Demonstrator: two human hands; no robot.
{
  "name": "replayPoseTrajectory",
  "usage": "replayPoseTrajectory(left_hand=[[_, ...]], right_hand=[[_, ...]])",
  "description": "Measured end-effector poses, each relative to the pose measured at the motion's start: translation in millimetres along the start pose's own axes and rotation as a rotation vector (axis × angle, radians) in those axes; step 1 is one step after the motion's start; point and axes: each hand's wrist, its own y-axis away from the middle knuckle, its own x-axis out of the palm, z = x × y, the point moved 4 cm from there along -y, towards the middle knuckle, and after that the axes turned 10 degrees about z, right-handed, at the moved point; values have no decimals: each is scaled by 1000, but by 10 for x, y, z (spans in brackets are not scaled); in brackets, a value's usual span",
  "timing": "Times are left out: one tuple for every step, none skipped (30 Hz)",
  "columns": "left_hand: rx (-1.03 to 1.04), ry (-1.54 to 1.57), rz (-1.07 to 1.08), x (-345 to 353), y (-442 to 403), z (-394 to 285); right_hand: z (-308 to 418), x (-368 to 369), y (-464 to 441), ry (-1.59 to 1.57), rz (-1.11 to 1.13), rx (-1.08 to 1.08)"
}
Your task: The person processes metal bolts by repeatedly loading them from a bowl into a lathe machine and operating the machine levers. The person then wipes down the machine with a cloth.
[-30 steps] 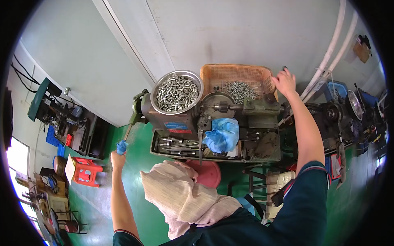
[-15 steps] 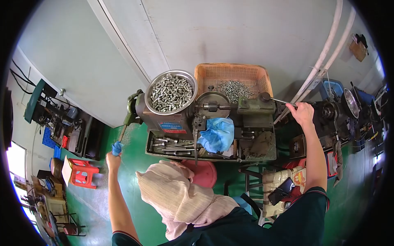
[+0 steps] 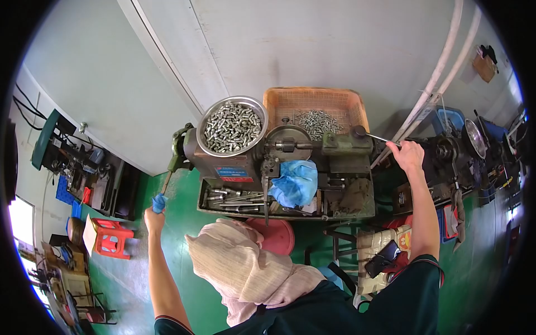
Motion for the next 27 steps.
replayPoseTrajectory(left_hand=[[-5,23,12,-21,19,-31],[-10,45,24,-28,29,-48],[-13,47,24,-25,28,-43],[-6,41,35,-23,23,-35],[1,36,45,-21,18,-28],[-3,39,41,-13,12,-15],[-7,43,39,-1,5,3],[-12,47,37,2,3,10],[-19,46,31,-11,18,-13],[-14,56,31,-28,37,-55],[-7,64,32,-51,51,-72],[-11,58,29,-55,51,-52],[-4,61,31,-36,38,-34],[5,66,34,-26,30,-25],[4,63,33,-33,30,-31],[-6,56,40,-36,31,-40],[-16,49,49,-35,34,-44],[-15,49,49,-32,43,-44],[-7,43,35,-33,47,-46],[1,38,18,-38,43,-49],[4,38,12,-31,28,-27],[6,50,23,-8,8,22],[8,60,34,7,-7,60],[9,56,30,6,-14,76],[10,48,42,10,-20,83],[10,40,54,16,-28,89],[12,36,52,24,-37,102]], right_hand=[[12,-18,5,2,-1,0],[24,-38,13,-7,3,6],[29,-45,21,-16,9,10],[24,-29,27,-15,9,8],[16,-14,29,-6,-11,4],[12,-13,22,2,-34,0],[11,-25,15,1,-37,-6],[2,-27,7,-11,0,10],[3,-21,4,-24,40,23],[1,-15,2,-46,54,32],[2,21,-9,-52,56,23],[-17,38,-5,-64,-5,27],[-27,40,7,-75,-67,35],[-2,25,-23,-55,-42,17],[30,41,-83,-57,-41,16],[84,-10,-139,-60,-274,-26],[140,-49,-188,-62,-506,-67],[234,-35,-303,-44,-544,-31],[389,-33,-425,-26,-585,8],[583,3,-572,-152,-544,-10],[834,3,-669,-279,-502,-29],[1194,-72,-669,-383,-440,-75],[1521,-76,-705,-485,-361,-203],[1819,114,-779,-702,-161,-304],[2130,55,-700,-688,-16,-365],[2406,239,-723,-713,174,-421],[2627,263,-632,-826,410,-462]])
